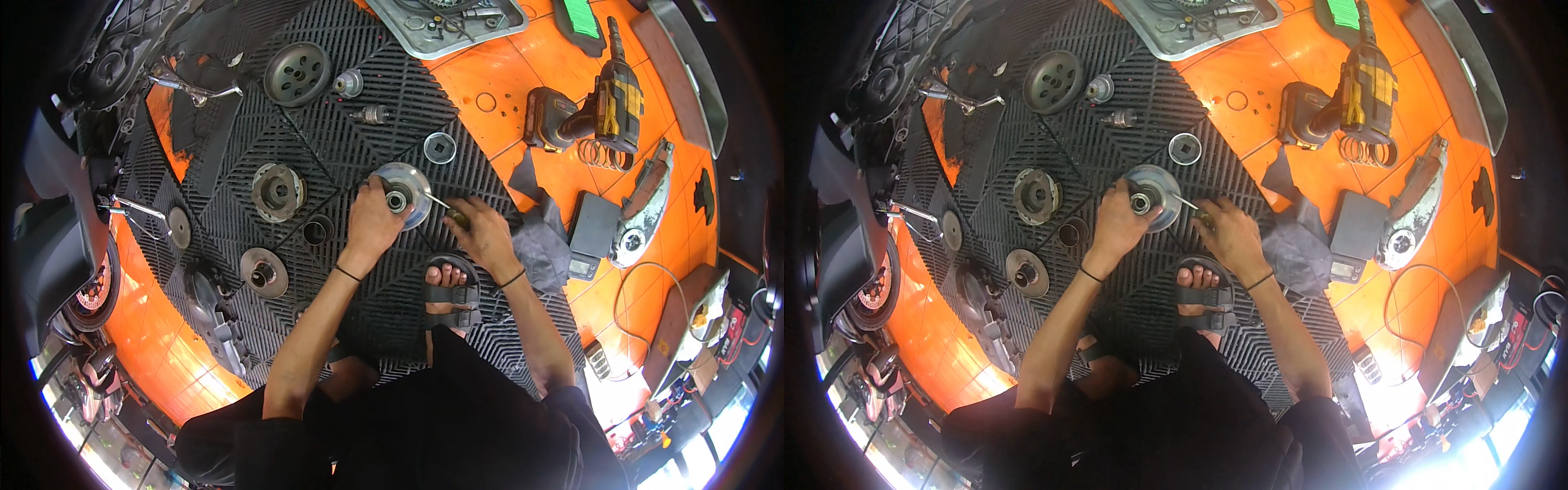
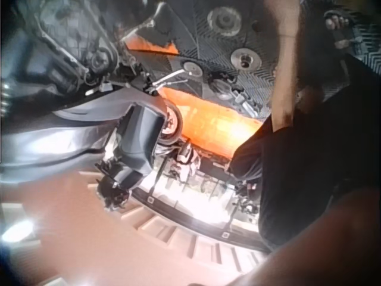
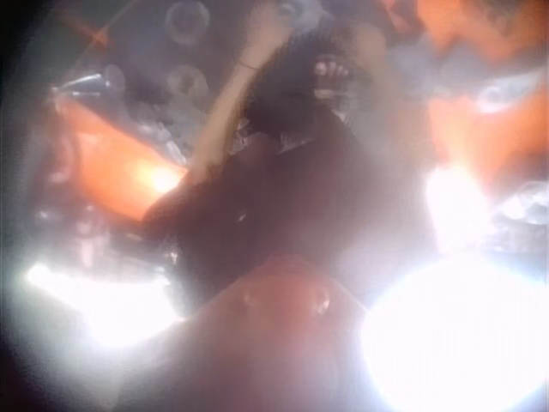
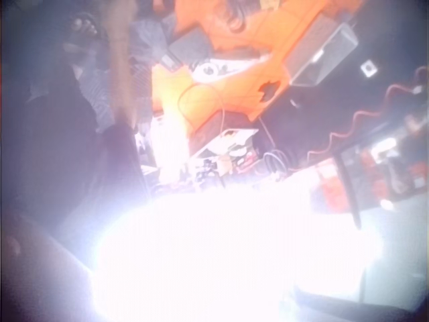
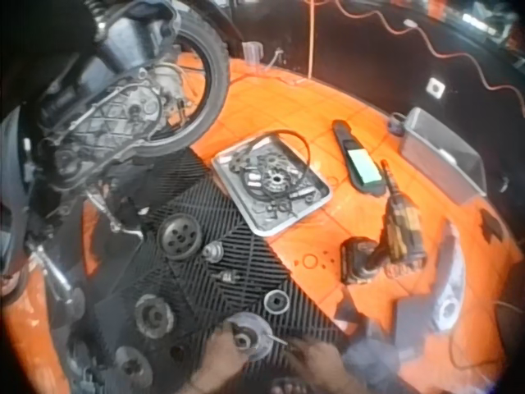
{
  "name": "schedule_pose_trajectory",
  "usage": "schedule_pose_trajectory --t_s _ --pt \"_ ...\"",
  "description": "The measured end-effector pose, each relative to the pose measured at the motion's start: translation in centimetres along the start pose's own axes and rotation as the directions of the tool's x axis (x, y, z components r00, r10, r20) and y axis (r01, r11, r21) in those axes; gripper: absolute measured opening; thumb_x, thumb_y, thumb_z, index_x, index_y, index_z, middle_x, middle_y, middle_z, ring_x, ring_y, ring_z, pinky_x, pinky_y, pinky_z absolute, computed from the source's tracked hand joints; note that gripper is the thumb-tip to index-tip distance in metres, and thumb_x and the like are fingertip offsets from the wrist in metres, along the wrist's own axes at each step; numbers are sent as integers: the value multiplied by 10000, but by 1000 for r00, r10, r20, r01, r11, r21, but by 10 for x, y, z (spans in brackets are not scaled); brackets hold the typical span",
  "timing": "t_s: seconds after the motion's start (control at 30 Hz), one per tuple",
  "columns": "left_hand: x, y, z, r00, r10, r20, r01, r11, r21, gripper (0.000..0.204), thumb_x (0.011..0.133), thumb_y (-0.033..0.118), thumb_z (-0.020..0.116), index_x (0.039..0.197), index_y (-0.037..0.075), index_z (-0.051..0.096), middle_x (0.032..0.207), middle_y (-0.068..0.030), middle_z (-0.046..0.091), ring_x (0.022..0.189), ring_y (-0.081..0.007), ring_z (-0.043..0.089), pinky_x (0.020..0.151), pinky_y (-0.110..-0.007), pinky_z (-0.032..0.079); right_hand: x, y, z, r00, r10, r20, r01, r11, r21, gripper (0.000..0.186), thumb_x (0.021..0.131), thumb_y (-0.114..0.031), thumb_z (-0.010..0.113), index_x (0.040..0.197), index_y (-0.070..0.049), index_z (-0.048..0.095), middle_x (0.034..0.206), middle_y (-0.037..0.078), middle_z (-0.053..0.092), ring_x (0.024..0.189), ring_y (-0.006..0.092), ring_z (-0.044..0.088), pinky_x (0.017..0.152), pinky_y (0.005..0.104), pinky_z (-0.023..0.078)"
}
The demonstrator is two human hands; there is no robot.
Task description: The person disassembles a motorcycle clutch pulley assembly by hand, using a screwdriver to pry components apart and a cloth to wipe various parts before reassembling the unit.
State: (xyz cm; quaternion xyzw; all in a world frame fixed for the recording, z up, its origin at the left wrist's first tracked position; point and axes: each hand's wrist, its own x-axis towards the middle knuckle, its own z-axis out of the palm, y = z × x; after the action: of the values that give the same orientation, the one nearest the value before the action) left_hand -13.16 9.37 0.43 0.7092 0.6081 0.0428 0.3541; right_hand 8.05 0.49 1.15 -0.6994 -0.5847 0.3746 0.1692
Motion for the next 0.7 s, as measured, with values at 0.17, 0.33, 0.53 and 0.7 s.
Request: schedule_pose_trajectory --t_s 0.17,0.33,0.53,0.7 --pt "-11 11 -5 999 -47 28 47 999 -20 638 790 305 862 1217 -76 579 1125 -352 657 1060 -506 651 930 -543 527 -5 -10 3 912 -172 -372 44 944 -328 370 884 -190 744 1211 -26 687 973 190 645 898 387 664 795 475 533" --pt "-21 8 -10 996 -30 85 43 987 -155 452 830 197 784 1146 -84 622 1112 -305 688 1066 -447 677 927 -487 547 -9 -33 37 948 -22 -317 59 993 106 412 874 -116 694 1258 29 655 1068 237 663 927 330 686 801 439 534" --pt "-26 -8 -7 909 -235 344 415 559 -718 279 957 144 571 1135 -48 665 1004 -98 735 936 -219 707 834 -404 562 -2 -41 62 937 266 227 -342 560 754 487 895 -116 641 1338 84 608 1000 205 710 892 201 696 777 366 563" --pt "-21 3 -24 892 -216 396 437 634 -638 476 1030 416 592 1157 -33 687 956 -93 731 832 -149 685 737 -289 528 5 -59 51 890 344 300 -423 376 824 458 957 -241 639 1290 73 650 968 112 731 853 171 675 755 338 537"
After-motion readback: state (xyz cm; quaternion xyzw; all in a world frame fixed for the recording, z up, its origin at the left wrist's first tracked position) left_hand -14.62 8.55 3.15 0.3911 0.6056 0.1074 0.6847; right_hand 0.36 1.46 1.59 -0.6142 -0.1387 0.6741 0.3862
